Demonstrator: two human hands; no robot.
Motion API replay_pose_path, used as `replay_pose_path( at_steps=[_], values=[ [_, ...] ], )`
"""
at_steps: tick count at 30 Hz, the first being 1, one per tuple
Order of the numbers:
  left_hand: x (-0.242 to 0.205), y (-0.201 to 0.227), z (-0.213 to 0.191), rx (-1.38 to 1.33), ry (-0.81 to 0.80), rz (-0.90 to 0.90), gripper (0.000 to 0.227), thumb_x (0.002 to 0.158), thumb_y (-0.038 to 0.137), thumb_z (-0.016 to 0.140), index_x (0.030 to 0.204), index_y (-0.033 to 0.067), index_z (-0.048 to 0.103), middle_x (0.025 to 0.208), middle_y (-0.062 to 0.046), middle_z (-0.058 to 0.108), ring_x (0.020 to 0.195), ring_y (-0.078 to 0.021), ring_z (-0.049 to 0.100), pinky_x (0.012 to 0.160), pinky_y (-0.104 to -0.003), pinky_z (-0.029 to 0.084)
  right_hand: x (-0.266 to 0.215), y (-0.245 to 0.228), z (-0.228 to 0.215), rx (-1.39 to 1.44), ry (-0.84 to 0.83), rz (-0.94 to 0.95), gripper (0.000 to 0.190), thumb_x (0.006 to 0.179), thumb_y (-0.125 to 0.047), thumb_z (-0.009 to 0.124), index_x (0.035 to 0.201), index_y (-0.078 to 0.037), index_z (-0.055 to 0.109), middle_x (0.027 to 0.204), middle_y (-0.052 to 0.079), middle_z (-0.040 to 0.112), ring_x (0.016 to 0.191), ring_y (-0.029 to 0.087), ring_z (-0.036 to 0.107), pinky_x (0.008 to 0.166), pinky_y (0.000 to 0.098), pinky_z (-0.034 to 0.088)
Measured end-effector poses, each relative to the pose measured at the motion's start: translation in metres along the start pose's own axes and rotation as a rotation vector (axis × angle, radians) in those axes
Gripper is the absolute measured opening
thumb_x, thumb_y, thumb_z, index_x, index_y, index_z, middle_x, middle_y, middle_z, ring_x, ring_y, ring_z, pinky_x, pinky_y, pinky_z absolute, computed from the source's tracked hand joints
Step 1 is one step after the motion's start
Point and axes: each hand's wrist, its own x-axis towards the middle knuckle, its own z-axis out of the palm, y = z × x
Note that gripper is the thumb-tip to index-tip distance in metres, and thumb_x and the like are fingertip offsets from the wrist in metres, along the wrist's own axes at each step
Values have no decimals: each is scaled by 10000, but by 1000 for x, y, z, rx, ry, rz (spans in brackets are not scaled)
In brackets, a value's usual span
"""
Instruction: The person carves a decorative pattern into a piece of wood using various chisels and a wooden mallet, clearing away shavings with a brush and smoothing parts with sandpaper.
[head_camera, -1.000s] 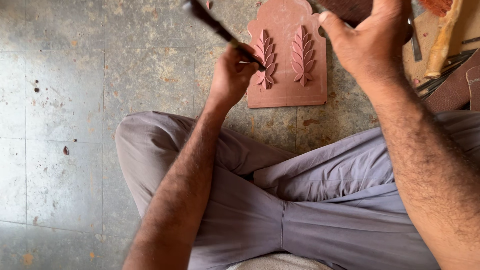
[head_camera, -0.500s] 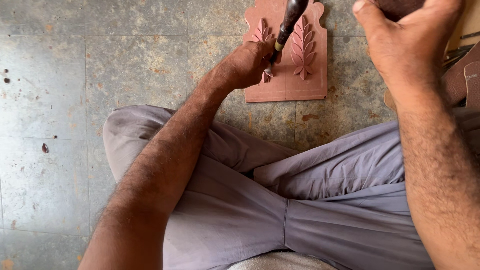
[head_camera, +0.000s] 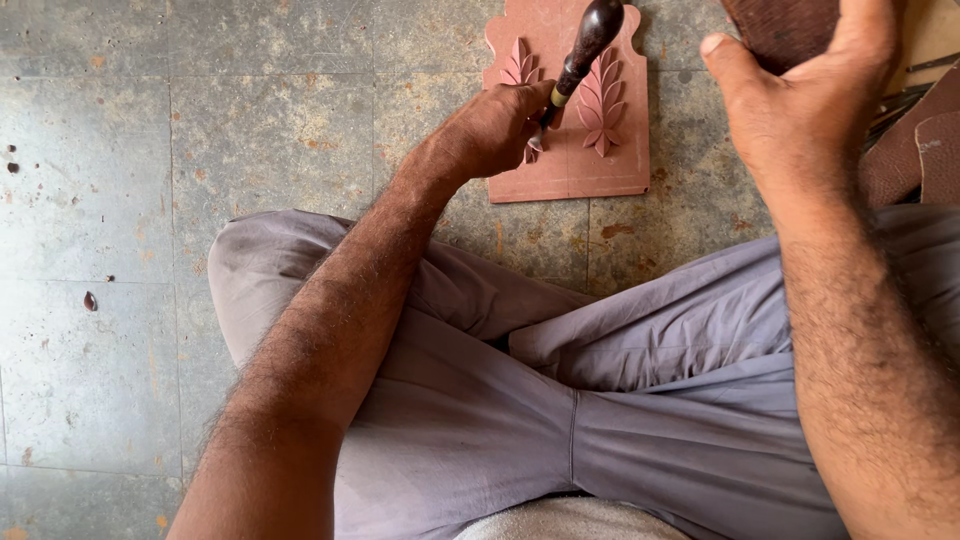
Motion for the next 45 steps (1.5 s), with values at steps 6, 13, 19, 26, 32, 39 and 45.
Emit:
replay_pose_path(
  at_steps=[6, 13, 19, 26, 32, 39, 45],
  values=[
    [-2, 2, 1, 44, 29, 55, 160, 1003, 9, 570, 1125, 95, 626, 887, -75, 729, 761, -185, 715, 601, -387, 564, -3, 1, 1, -78, 31, -58, 483, 966, 46, 789, 1377, 47, 536, 1346, 159, 571, 1305, 278, 605, 1173, 414, 508],
    [-6, 9, 2, 66, 50, 62, 137, 1028, 33, 559, 1112, 115, 632, 843, -60, 727, 716, -194, 718, 574, -399, 556, -4, -6, 0, -128, 51, -88, 433, 1001, 7, 788, 1348, 42, 531, 1311, 165, 567, 1278, 275, 608, 1137, 419, 510],
    [-13, 1, 10, -37, 137, 188, 145, 1047, 0, 549, 1114, 89, 642, 929, -71, 759, 780, -179, 754, 624, -345, 634, -8, -18, 2, -128, 107, -82, 525, 1001, -6, 818, 1406, 34, 487, 1352, 170, 542, 1320, 282, 583, 1163, 421, 494],
    [-18, -1, 14, 19, 154, 179, 218, 996, -32, 550, 1169, 65, 641, 933, -102, 759, 786, -201, 751, 667, -353, 631, -14, -27, 13, -413, 109, -134, 784, 961, -49, 900, 1600, -154, 458, 1563, 166, 421, 1498, 342, 372, 1279, 529, 344],
    [-20, 3, 11, 26, 130, 160, 163, 1016, -27, 547, 1142, 46, 620, 939, -105, 750, 820, -205, 756, 671, -373, 622, -17, -45, 13, -250, 96, -111, 754, 966, -18, 842, 1584, -177, 442, 1462, 128, 466, 1406, 312, 430, 1207, 510, 426],
    [-21, 3, 15, 51, 145, 171, 170, 1021, -17, 557, 1124, 71, 660, 897, -82, 748, 780, -197, 739, 656, -375, 610, -25, -49, 17, -160, 146, -118, 758, 927, -17, 825, 1566, -162, 443, 1464, 91, 480, 1367, 258, 451, 1174, 412, 469],
    [-19, 6, 15, 199, 94, 186, 244, 990, -16, 575, 1202, 72, 656, 926, -98, 752, 735, -187, 716, 590, -354, 598, -33, -45, 17, -345, 65, -45, 812, 888, 29, 861, 1583, -163, 489, 1399, 108, 493, 1350, 273, 463, 1163, 447, 471]
  ],
)
